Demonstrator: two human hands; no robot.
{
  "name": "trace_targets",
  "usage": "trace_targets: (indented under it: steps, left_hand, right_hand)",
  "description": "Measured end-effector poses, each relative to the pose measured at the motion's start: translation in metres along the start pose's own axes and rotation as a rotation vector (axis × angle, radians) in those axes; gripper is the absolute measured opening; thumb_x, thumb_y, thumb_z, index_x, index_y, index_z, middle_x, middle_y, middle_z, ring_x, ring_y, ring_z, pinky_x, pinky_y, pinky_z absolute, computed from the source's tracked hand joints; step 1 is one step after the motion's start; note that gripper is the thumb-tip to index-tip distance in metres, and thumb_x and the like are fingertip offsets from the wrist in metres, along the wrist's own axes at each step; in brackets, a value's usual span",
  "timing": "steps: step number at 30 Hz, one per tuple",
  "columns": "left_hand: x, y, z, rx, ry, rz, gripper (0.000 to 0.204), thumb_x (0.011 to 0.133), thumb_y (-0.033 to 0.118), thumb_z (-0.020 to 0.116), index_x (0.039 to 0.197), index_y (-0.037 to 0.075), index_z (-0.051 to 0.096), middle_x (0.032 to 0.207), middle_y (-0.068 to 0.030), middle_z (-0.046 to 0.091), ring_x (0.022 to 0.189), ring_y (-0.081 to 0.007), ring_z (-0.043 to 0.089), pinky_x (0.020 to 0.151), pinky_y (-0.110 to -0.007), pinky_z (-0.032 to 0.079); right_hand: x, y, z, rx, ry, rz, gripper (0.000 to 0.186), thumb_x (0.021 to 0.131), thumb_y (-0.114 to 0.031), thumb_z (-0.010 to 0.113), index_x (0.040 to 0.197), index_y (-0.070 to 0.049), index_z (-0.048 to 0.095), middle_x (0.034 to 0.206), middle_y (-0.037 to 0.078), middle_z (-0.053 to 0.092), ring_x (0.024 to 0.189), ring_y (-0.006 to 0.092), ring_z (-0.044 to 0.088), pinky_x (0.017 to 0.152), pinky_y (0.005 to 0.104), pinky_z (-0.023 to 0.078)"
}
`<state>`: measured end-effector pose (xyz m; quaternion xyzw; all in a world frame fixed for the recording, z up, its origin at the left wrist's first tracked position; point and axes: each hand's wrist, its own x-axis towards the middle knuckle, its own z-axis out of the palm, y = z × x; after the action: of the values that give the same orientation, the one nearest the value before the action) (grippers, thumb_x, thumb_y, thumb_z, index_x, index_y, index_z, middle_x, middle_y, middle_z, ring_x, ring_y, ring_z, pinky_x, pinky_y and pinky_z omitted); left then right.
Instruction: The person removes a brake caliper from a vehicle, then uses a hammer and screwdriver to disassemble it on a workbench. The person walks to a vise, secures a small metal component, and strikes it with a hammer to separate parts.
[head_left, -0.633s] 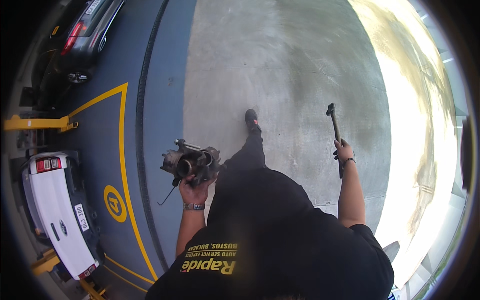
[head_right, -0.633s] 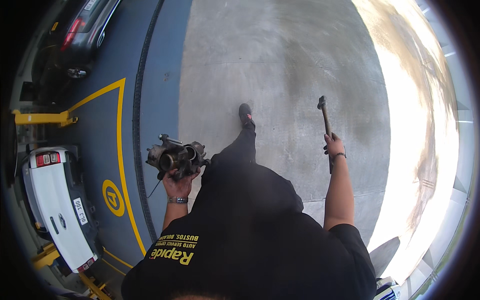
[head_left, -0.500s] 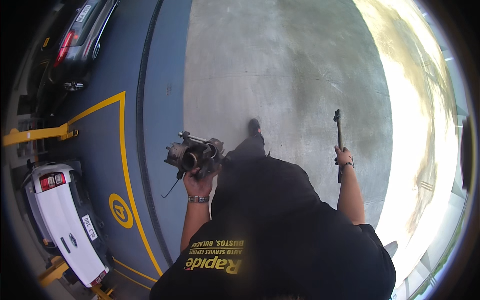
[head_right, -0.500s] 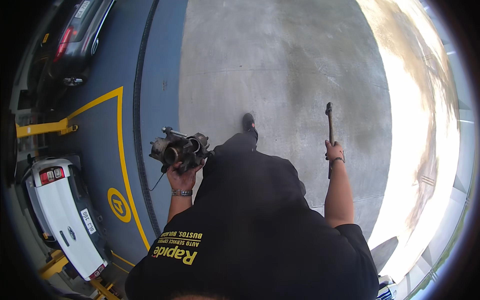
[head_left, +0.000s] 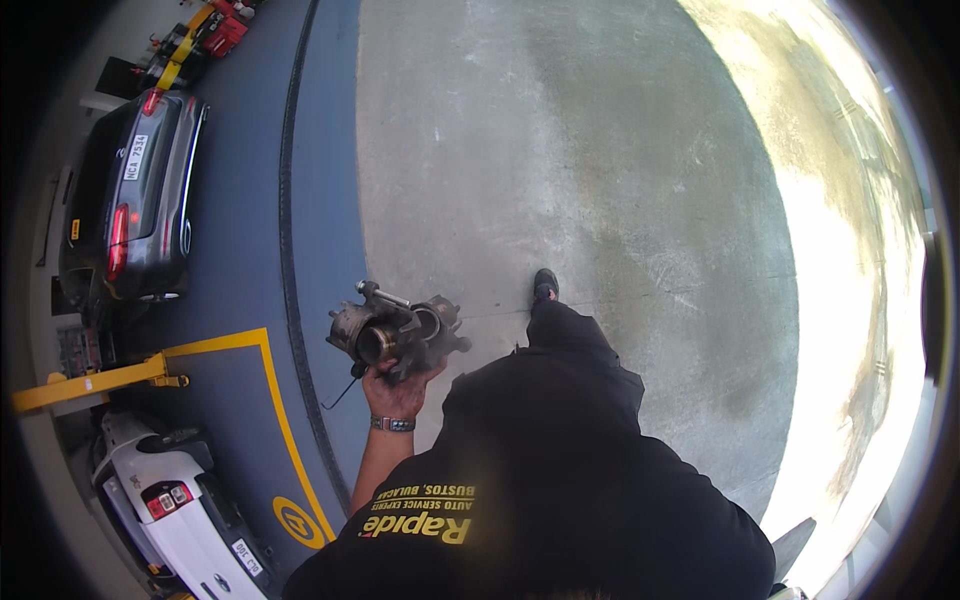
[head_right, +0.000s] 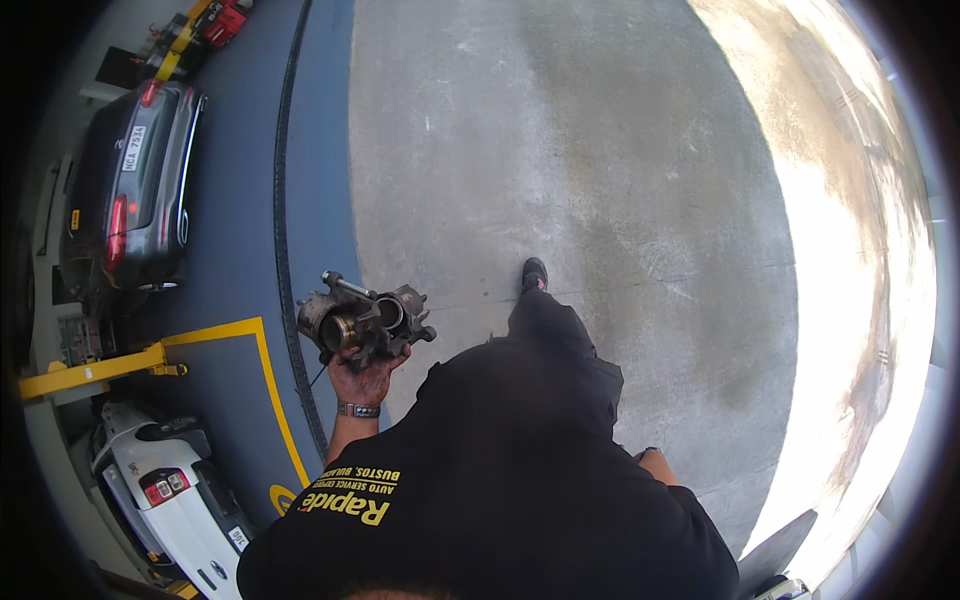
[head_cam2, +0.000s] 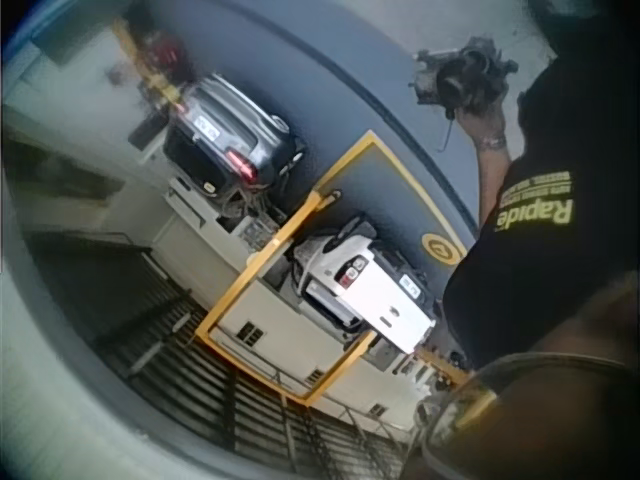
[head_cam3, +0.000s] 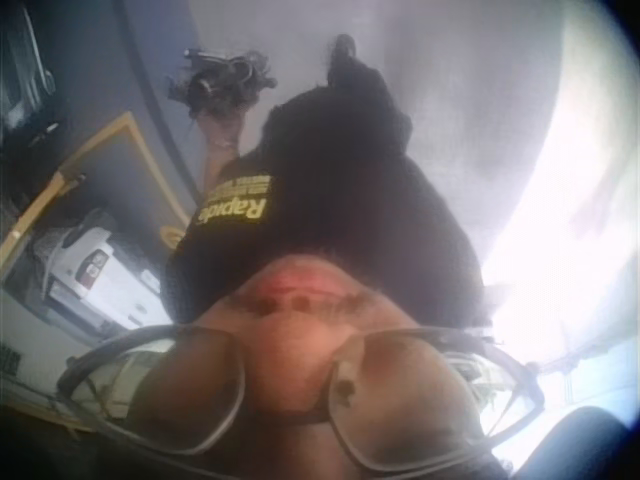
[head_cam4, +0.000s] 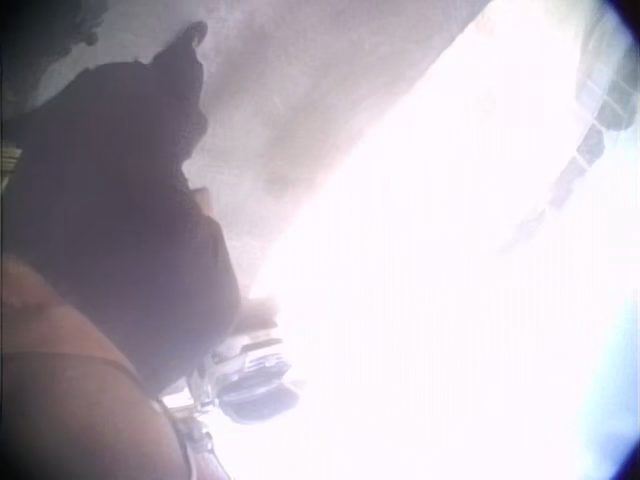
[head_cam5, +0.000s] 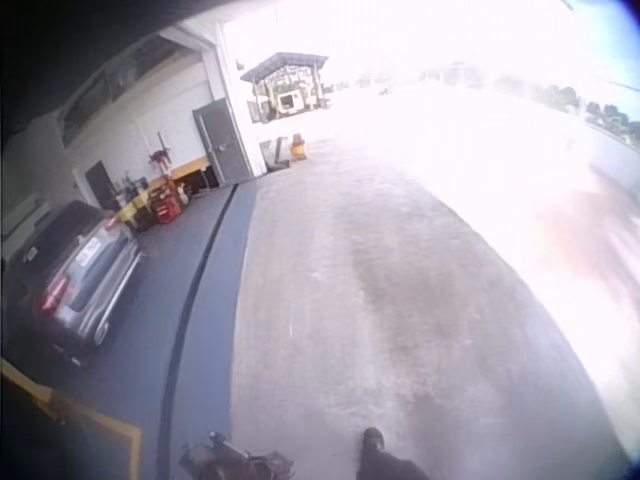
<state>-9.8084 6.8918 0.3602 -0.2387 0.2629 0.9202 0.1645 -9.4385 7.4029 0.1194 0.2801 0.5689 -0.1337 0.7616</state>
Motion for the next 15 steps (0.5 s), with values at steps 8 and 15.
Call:
trace_targets:
  steps: [8,15]
  left_hand:
    - [0.201,0.067,0.139,-0.099,0.017,0.075,0.06,0.081,0.028,0.059,0.139,0.012,0.055,0.138,-0.0166,0.06,0.129,-0.0409,0.055,0.098,-0.071,0.046]
    - [0.427,0.154,0.228,-0.083,0.023,0.103,0.06,0.08,0.019,0.055,0.14,0.009,0.055,0.14,-0.0188,0.059,0.13,-0.0429,0.056,0.104,-0.075,0.041]
  right_hand:
    - [-0.215,-0.165,-0.453,0.307,0.59,-0.079,0.058,0.096,-0.054,0.065,0.105,0.003,0.072,0.09,0.015,0.076,0.08,0.0277,0.074,0.074,0.0446,0.058]
    - [-0.381,-0.288,-0.801,0.717,0.984,-0.481,0.056,0.098,-0.043,0.067,0.128,0.004,0.059,0.088,0.015,0.072,0.07,0.0221,0.071,0.06,0.0383,0.058]
